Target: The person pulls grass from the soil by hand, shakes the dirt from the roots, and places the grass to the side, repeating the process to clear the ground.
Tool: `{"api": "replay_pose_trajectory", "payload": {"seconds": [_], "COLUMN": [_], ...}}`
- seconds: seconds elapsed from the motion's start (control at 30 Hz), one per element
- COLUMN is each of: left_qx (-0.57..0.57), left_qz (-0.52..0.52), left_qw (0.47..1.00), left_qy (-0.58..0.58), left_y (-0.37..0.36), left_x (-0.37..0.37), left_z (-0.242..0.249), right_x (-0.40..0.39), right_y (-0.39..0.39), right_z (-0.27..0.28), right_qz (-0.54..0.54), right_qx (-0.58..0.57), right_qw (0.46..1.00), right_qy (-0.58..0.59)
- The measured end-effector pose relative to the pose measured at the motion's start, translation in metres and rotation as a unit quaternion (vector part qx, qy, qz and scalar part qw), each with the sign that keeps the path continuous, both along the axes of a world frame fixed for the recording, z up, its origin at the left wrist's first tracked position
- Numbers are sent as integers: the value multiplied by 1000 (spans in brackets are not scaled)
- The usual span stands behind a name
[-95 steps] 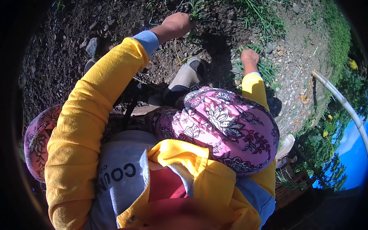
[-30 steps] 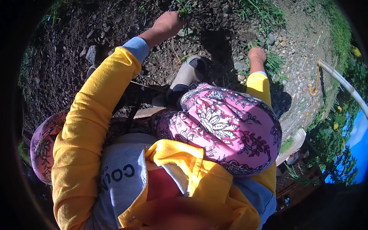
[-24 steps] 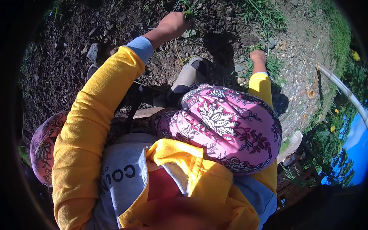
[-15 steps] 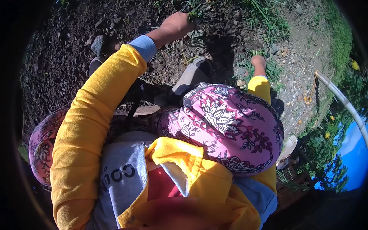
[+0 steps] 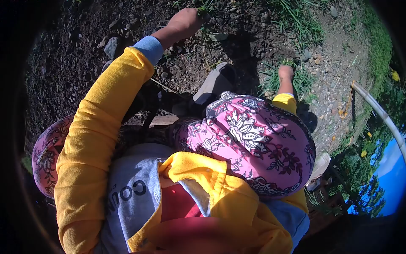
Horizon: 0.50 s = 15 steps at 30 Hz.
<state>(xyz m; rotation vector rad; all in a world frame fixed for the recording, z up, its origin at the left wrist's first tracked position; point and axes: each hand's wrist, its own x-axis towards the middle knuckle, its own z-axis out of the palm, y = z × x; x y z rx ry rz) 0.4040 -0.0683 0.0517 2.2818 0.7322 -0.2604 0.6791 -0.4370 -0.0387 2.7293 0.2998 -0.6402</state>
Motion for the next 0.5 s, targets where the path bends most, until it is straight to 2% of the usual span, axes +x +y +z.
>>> {"api": "replay_pose_trajectory", "payload": {"seconds": [0.07,0.13,0.23,0.27,0.37,0.4,0.43,0.5], "left_qx": [29,48,-37,-44,10,6,-7,-16], "left_qz": [-10,-25,28,36,-19,-17,-27,9], "left_qw": [999,998,988,986,980,970,964,974], "left_qy": [-18,-18,-148,-158,-198,-244,-263,-226], "left_y": [4,7,6,5,2,0,-2,-13], "left_x": [2,3,3,3,17,21,24,32], "left_z": [-22,-9,18,24,15,10,5,11], "right_x": [-3,-7,-22,-35,-76,-80,-90,-98], "right_y": [-3,-4,-3,-3,-25,-47,-62,-80], "right_z": [-4,-2,6,13,45,41,46,65], "right_qz": [-3,-32,-91,-125,-49,-66,-83,-83], "right_qx": [1,33,105,135,67,58,123,151], "right_qw": [1000,999,989,981,995,993,983,970], "right_qy": [-4,-27,-48,-62,-63,-81,-105,-174]}}
